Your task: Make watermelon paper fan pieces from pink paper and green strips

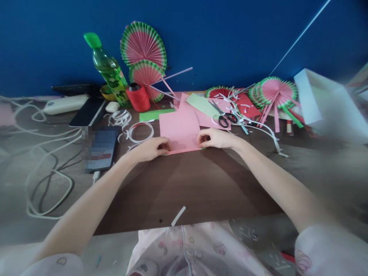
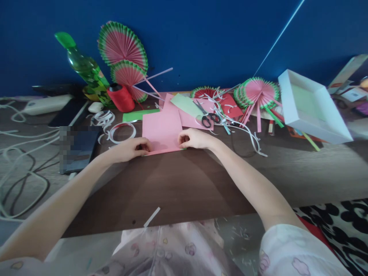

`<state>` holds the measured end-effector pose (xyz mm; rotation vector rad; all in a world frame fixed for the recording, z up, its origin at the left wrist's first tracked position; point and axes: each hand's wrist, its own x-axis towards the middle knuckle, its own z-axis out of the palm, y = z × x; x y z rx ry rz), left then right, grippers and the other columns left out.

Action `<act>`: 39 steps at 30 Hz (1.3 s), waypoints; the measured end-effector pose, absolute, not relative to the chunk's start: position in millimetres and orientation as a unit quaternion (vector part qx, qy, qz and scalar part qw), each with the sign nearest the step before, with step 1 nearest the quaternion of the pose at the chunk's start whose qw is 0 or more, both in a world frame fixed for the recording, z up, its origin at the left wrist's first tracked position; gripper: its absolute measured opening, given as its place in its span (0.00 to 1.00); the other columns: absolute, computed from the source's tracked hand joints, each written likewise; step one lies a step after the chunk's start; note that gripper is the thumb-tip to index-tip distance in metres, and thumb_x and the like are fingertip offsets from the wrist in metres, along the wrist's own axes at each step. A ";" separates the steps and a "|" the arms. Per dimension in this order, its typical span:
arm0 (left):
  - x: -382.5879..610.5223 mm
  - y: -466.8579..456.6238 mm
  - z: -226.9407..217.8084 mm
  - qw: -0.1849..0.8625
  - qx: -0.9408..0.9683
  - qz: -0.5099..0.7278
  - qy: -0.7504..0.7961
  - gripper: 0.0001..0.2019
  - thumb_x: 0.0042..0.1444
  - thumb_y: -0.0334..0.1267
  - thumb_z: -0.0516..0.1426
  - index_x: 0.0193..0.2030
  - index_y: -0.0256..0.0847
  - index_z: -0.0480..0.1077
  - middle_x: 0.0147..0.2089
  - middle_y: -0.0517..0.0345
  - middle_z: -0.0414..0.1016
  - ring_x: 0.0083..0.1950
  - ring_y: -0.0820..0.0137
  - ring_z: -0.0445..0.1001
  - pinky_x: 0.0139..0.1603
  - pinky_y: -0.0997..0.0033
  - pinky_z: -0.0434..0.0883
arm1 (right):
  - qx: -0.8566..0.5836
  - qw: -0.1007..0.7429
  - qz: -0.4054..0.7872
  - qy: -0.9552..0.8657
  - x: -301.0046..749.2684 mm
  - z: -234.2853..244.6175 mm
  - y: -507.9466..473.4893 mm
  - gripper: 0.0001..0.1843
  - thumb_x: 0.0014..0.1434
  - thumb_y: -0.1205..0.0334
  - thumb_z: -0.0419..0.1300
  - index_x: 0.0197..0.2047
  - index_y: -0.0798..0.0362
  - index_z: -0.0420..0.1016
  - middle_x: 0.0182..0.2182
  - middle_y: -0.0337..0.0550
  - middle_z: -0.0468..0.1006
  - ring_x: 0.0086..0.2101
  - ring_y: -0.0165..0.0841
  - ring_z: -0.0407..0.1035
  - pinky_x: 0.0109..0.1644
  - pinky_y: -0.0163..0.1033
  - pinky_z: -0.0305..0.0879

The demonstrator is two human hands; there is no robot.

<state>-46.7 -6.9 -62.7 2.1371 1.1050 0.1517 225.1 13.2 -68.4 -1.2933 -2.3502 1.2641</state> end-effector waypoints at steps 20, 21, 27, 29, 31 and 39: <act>-45.3 -8.6 -60.1 0.342 0.832 0.051 0.435 0.07 0.50 0.37 0.53 0.34 0.38 0.69 0.33 0.60 0.71 0.34 0.71 0.68 0.39 0.72 0.63 | -0.422 0.109 0.396 -0.808 225.5 -70.6 6.3 0.05 0.46 0.62 0.60 0.27 0.55 0.69 0.24 0.36 0.67 0.26 0.27 0.59 0.31 0.34 0.54; -45.2 -8.8 -59.8 0.341 0.832 0.050 0.436 0.07 0.51 0.38 0.53 0.34 0.38 0.69 0.33 0.60 0.71 0.34 0.71 0.68 0.39 0.72 0.63 | -0.420 0.110 0.396 -0.809 225.7 -70.8 6.1 0.05 0.46 0.62 0.60 0.27 0.55 0.69 0.24 0.36 0.68 0.26 0.27 0.59 0.31 0.34 0.54; -44.6 -10.7 -58.3 0.332 0.831 0.047 0.445 0.07 0.50 0.38 0.53 0.34 0.38 0.69 0.34 0.59 0.72 0.35 0.70 0.68 0.40 0.71 0.64 | -0.419 0.113 0.392 -0.811 225.6 -71.6 5.5 0.05 0.46 0.63 0.60 0.28 0.55 0.69 0.25 0.37 0.68 0.26 0.27 0.59 0.32 0.34 0.54; -45.3 -11.6 -59.5 0.333 0.831 0.051 0.443 0.07 0.51 0.37 0.53 0.34 0.38 0.69 0.34 0.59 0.72 0.35 0.70 0.68 0.40 0.71 0.64 | -0.420 0.113 0.391 -0.811 225.2 -71.7 5.4 0.05 0.46 0.63 0.60 0.27 0.55 0.69 0.25 0.36 0.68 0.26 0.27 0.59 0.32 0.34 0.54; -46.5 -13.0 -61.7 0.332 0.832 0.061 0.441 0.06 0.51 0.36 0.53 0.34 0.38 0.69 0.35 0.59 0.72 0.36 0.71 0.68 0.41 0.71 0.64 | -0.420 0.116 0.388 -0.812 224.9 -72.1 5.1 0.04 0.47 0.63 0.60 0.27 0.55 0.69 0.25 0.36 0.67 0.26 0.27 0.59 0.32 0.34 0.54; -46.9 -23.0 -65.9 0.305 0.849 0.097 0.420 0.05 0.54 0.33 0.52 0.34 0.37 0.68 0.36 0.57 0.70 0.39 0.69 0.67 0.46 0.67 0.62 | -0.374 0.156 0.353 -0.843 228.3 -78.8 -0.3 0.04 0.51 0.63 0.58 0.29 0.54 0.68 0.28 0.39 0.67 0.29 0.29 0.59 0.35 0.35 0.56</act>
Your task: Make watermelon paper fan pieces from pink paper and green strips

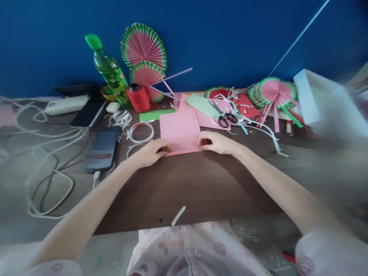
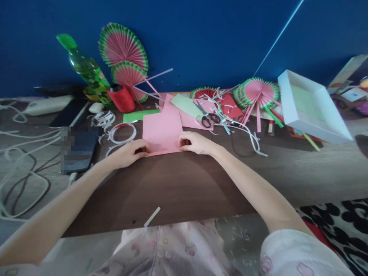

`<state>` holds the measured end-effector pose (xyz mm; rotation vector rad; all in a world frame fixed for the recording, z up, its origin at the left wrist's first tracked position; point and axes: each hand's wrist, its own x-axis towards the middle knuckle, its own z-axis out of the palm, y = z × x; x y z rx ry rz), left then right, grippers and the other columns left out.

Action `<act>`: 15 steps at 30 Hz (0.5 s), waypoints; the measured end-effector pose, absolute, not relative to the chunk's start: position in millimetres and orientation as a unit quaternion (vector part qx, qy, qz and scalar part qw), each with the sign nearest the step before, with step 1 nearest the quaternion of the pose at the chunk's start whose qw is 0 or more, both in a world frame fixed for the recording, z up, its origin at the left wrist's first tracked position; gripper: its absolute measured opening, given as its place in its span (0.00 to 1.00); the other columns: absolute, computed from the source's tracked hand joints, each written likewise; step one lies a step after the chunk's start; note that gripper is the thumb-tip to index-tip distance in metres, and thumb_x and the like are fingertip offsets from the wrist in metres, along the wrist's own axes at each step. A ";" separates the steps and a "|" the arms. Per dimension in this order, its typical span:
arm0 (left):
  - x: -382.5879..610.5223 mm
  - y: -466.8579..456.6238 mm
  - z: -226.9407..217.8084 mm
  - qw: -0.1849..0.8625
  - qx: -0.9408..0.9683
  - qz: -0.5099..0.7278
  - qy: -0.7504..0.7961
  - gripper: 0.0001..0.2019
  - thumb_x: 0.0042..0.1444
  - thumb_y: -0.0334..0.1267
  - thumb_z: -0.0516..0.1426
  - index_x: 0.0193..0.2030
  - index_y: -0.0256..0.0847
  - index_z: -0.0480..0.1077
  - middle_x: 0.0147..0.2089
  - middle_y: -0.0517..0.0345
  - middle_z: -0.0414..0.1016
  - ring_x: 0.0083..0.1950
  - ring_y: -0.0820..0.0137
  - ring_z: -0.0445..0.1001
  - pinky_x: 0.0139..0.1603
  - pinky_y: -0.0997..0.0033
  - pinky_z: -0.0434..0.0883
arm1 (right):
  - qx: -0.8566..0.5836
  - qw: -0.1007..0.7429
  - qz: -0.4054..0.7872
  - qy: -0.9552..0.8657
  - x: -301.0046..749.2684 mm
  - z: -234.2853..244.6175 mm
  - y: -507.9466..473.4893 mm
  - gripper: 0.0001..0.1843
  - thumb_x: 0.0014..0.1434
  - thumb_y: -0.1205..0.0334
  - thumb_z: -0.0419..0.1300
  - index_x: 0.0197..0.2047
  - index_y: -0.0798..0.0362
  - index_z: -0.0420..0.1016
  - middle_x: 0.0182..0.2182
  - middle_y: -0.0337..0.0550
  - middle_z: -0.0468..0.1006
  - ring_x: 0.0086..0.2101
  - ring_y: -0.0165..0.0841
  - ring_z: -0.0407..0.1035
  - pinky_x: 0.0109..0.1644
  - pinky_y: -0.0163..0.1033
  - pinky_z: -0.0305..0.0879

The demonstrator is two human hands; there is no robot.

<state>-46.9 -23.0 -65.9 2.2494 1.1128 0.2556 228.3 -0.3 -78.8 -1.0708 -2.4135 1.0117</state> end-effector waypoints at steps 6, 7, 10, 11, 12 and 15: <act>-46.4 -26.8 -65.9 0.259 0.876 0.065 0.402 0.19 0.58 0.31 0.46 0.55 0.46 0.65 0.45 0.54 0.68 0.47 0.65 0.61 0.56 0.58 0.53 | -0.363 0.181 0.283 -0.869 229.6 -83.8 -5.6 0.04 0.54 0.63 0.57 0.34 0.52 0.72 0.34 0.44 0.71 0.39 0.36 0.59 0.48 0.43 0.55; -46.7 -26.6 -66.9 0.250 0.882 0.051 0.397 0.22 0.58 0.29 0.45 0.57 0.49 0.65 0.46 0.54 0.67 0.48 0.65 0.60 0.56 0.58 0.52 | -0.362 0.179 0.276 -0.872 229.1 -83.5 -6.3 0.05 0.54 0.64 0.57 0.36 0.51 0.73 0.37 0.44 0.72 0.42 0.37 0.58 0.51 0.46 0.53; -48.0 -24.6 -70.4 0.227 0.895 0.012 0.384 0.27 0.56 0.25 0.43 0.56 0.57 0.66 0.43 0.55 0.63 0.46 0.65 0.57 0.54 0.58 0.53 | -0.351 0.153 0.266 -0.885 227.4 -81.3 -7.9 0.16 0.55 0.70 0.54 0.44 0.46 0.75 0.50 0.43 0.70 0.50 0.40 0.54 0.58 0.52 0.46; -48.3 -23.9 -71.2 0.223 0.898 0.005 0.379 0.28 0.55 0.24 0.43 0.55 0.59 0.66 0.42 0.56 0.62 0.46 0.65 0.57 0.54 0.58 0.53 | -0.344 0.136 0.265 -0.891 226.9 -80.4 -8.0 0.21 0.55 0.72 0.52 0.47 0.43 0.74 0.53 0.42 0.68 0.52 0.40 0.53 0.59 0.54 0.44; -48.5 -23.2 -71.7 0.220 0.901 -0.001 0.374 0.29 0.54 0.23 0.43 0.55 0.60 0.65 0.42 0.56 0.61 0.46 0.65 0.56 0.54 0.58 0.53 | -0.337 0.116 0.264 -0.896 226.6 -79.6 -7.7 0.24 0.54 0.74 0.50 0.49 0.41 0.74 0.56 0.40 0.65 0.53 0.40 0.52 0.59 0.55 0.43; -48.6 -22.0 -71.3 0.203 0.908 -0.015 0.365 0.32 0.53 0.21 0.43 0.56 0.63 0.63 0.42 0.56 0.59 0.47 0.65 0.55 0.54 0.57 0.52 | -0.318 0.059 0.271 -0.907 226.1 -77.8 -5.0 0.33 0.52 0.78 0.47 0.53 0.35 0.69 0.61 0.34 0.58 0.57 0.40 0.48 0.60 0.62 0.38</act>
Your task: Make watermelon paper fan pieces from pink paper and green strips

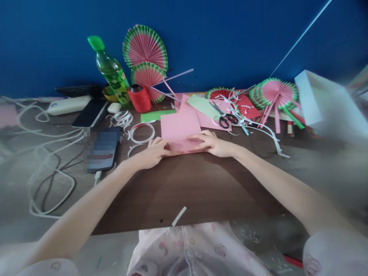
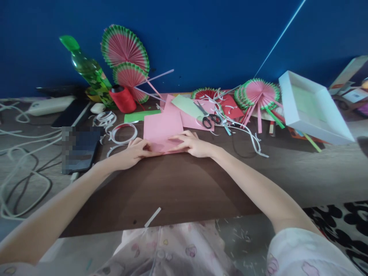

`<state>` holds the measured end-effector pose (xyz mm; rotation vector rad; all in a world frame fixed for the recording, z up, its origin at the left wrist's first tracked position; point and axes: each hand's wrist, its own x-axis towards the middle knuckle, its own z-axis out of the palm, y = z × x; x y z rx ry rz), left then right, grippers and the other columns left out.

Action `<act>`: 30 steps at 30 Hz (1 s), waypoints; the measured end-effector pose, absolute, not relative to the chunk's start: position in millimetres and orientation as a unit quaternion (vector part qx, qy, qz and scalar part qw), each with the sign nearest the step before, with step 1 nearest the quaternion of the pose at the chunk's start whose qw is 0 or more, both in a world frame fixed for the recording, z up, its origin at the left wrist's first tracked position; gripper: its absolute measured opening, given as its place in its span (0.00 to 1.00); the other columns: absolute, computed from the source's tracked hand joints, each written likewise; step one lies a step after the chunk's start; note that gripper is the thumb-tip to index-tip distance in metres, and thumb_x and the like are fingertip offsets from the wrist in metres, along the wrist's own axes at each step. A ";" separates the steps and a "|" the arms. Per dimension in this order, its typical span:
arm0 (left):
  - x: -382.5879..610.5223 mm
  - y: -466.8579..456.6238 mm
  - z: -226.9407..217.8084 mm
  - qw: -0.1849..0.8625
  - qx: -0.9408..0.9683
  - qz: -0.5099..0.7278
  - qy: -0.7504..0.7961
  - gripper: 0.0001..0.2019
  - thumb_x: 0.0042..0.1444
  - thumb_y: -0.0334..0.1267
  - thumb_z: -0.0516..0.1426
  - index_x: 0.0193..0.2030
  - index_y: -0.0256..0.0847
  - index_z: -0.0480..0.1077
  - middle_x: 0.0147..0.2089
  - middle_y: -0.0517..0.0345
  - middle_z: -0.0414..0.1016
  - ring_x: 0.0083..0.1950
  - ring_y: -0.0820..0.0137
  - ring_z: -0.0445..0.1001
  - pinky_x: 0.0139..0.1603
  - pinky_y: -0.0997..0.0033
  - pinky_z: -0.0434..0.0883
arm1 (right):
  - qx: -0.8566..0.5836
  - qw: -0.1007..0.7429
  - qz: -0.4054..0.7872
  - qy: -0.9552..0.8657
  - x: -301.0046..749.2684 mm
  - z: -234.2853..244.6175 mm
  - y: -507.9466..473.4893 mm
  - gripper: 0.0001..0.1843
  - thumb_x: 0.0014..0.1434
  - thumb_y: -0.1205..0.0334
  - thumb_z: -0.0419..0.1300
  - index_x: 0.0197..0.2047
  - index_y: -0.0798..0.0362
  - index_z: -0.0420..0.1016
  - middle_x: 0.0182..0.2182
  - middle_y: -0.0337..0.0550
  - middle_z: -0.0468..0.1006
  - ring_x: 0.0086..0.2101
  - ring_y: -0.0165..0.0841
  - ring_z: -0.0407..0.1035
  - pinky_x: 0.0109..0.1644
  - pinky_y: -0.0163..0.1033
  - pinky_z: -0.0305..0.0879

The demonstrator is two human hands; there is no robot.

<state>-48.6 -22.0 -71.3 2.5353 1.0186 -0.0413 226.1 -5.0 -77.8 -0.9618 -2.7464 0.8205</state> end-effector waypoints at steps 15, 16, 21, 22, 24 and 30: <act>-48.2 -27.1 -73.9 0.158 0.920 -0.003 0.359 0.34 0.53 0.19 0.44 0.56 0.66 0.62 0.49 0.56 0.58 0.52 0.64 0.53 0.56 0.56 0.53 | -0.300 -0.027 0.285 -0.910 221.4 -69.8 -0.6 0.40 0.47 0.82 0.44 0.55 0.33 0.66 0.65 0.27 0.48 0.62 0.42 0.41 0.60 0.65 0.34; -48.4 -27.4 -74.6 0.158 0.920 0.003 0.358 0.34 0.53 0.19 0.44 0.56 0.66 0.62 0.50 0.57 0.58 0.52 0.64 0.54 0.56 0.56 0.54 | -0.302 -0.029 0.286 -0.909 221.6 -70.3 -0.6 0.40 0.46 0.82 0.44 0.55 0.34 0.66 0.65 0.27 0.48 0.62 0.42 0.40 0.60 0.66 0.33; -51.4 -26.1 -76.9 0.170 0.922 0.025 0.346 0.34 0.53 0.19 0.45 0.56 0.66 0.62 0.51 0.58 0.60 0.53 0.66 0.55 0.58 0.57 0.54 | -0.308 -0.033 0.292 -0.905 222.4 -70.6 -0.4 0.39 0.47 0.82 0.44 0.53 0.34 0.68 0.66 0.27 0.47 0.62 0.42 0.39 0.60 0.66 0.32; -52.0 -25.4 -76.9 0.174 0.922 0.026 0.344 0.34 0.52 0.19 0.45 0.56 0.66 0.63 0.52 0.59 0.60 0.53 0.66 0.55 0.58 0.57 0.54 | -0.308 -0.032 0.293 -0.905 222.3 -70.3 -0.3 0.39 0.47 0.82 0.44 0.53 0.33 0.68 0.65 0.27 0.47 0.62 0.42 0.40 0.60 0.66 0.32; -52.7 -24.2 -76.6 0.181 0.922 0.024 0.342 0.34 0.52 0.19 0.45 0.55 0.66 0.63 0.52 0.59 0.60 0.54 0.66 0.56 0.59 0.57 0.54 | -0.310 -0.033 0.292 -0.904 221.7 -69.3 -0.3 0.38 0.48 0.82 0.45 0.53 0.33 0.68 0.65 0.27 0.48 0.62 0.42 0.40 0.60 0.66 0.33; -52.5 -25.9 -78.2 0.166 0.922 0.035 0.347 0.31 0.54 0.20 0.46 0.53 0.64 0.66 0.53 0.59 0.62 0.54 0.66 0.58 0.58 0.57 0.57 | -0.317 -0.038 0.284 -0.904 221.4 -68.5 -1.1 0.39 0.48 0.83 0.45 0.53 0.34 0.68 0.66 0.30 0.48 0.63 0.42 0.40 0.60 0.66 0.34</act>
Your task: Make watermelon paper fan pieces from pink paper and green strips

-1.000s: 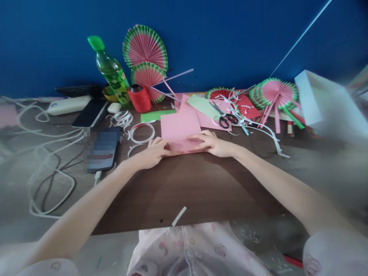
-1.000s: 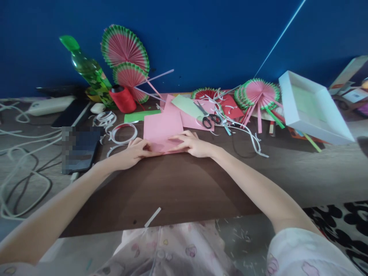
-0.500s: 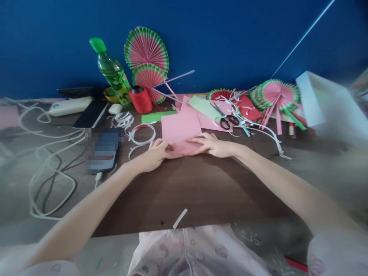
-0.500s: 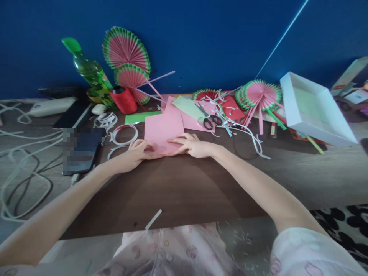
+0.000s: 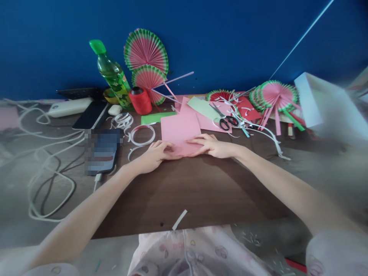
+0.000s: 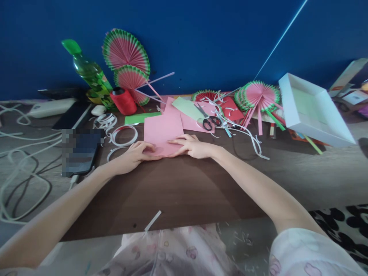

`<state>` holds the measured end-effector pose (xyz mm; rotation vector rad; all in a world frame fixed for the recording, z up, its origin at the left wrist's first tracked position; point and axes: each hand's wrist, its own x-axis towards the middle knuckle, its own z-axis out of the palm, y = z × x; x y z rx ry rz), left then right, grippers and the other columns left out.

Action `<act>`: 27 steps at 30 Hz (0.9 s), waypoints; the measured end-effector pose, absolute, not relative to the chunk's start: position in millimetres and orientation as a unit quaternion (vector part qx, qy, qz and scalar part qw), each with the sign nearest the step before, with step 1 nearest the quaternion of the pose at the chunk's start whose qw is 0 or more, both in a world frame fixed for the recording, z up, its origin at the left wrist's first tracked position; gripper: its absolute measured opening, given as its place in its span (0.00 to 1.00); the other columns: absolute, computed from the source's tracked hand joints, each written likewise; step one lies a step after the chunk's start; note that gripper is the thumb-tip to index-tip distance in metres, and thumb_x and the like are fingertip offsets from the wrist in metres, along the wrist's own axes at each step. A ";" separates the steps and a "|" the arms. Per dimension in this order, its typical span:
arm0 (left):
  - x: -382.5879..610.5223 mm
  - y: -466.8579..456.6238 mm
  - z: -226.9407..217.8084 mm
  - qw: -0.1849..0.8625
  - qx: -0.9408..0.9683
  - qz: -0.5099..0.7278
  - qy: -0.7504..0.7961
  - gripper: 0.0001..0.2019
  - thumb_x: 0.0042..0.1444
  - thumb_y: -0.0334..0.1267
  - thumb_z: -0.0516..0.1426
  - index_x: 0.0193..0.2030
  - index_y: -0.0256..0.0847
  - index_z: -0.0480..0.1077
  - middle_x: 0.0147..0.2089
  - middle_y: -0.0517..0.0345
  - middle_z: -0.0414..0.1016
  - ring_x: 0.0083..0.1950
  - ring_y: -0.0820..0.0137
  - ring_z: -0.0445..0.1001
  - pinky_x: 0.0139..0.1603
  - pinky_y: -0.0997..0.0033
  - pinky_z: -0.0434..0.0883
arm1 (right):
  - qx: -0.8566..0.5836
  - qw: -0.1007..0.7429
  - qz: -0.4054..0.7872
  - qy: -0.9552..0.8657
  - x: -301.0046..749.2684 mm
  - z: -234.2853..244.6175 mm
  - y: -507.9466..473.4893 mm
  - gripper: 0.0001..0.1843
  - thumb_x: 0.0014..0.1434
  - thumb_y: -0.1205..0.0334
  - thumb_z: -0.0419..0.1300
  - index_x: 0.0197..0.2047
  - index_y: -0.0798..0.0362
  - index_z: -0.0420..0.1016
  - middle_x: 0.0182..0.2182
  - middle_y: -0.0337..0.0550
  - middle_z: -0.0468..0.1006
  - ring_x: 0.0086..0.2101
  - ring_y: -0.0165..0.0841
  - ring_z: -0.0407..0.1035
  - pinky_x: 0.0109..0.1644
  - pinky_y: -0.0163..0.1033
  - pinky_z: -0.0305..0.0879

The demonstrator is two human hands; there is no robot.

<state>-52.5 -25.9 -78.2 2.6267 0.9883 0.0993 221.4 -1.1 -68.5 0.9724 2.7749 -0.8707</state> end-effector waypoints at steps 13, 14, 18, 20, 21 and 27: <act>-60.3 -29.9 -85.6 0.223 0.888 0.192 0.354 0.15 0.54 0.27 0.48 0.35 0.43 0.76 0.48 0.54 0.73 0.55 0.68 0.68 0.58 0.63 0.65 | 0.298 -0.206 -0.233 0.902 233.0 -96.2 -8.9 0.17 0.56 0.74 0.54 0.38 0.44 0.80 0.50 0.40 0.74 0.53 0.37 0.59 0.58 0.54 0.52; -60.5 -30.8 -85.0 0.229 0.883 0.199 0.358 0.15 0.54 0.27 0.49 0.34 0.42 0.76 0.48 0.54 0.73 0.55 0.68 0.68 0.58 0.63 0.65 | 0.298 -0.221 -0.228 0.900 233.3 -98.0 -9.4 0.16 0.56 0.73 0.54 0.37 0.45 0.80 0.49 0.40 0.75 0.52 0.37 0.60 0.57 0.53 0.54; -59.3 -35.0 -83.1 0.218 0.879 0.226 0.359 0.12 0.53 0.27 0.48 0.32 0.39 0.73 0.46 0.53 0.75 0.54 0.68 0.69 0.56 0.63 0.66 | 0.296 -0.247 -0.210 0.898 232.7 -99.5 -11.4 0.14 0.55 0.72 0.56 0.35 0.47 0.80 0.46 0.42 0.75 0.48 0.37 0.62 0.54 0.50 0.56; -57.5 -37.2 -82.4 0.185 0.884 0.234 0.361 0.12 0.54 0.27 0.48 0.34 0.38 0.72 0.45 0.52 0.75 0.52 0.68 0.70 0.55 0.63 0.68 | 0.303 -0.256 -0.188 0.899 231.9 -97.7 -14.5 0.13 0.55 0.72 0.56 0.35 0.47 0.79 0.44 0.42 0.76 0.46 0.36 0.62 0.52 0.48 0.56; -56.5 -38.1 -82.3 0.166 0.889 0.233 0.359 0.11 0.55 0.29 0.49 0.35 0.38 0.72 0.45 0.52 0.75 0.51 0.68 0.70 0.54 0.63 0.68 | 0.307 -0.260 -0.171 0.899 231.5 -96.4 -16.7 0.13 0.55 0.72 0.56 0.36 0.47 0.79 0.42 0.43 0.76 0.45 0.36 0.62 0.51 0.48 0.56; -53.6 -38.8 -85.3 0.047 0.908 0.228 0.347 0.10 0.58 0.41 0.53 0.35 0.38 0.71 0.38 0.52 0.73 0.42 0.67 0.70 0.45 0.66 0.69 | 0.314 -0.262 -0.109 0.906 228.8 -92.8 -26.5 0.07 0.57 0.62 0.59 0.37 0.52 0.77 0.35 0.43 0.77 0.39 0.35 0.63 0.45 0.43 0.54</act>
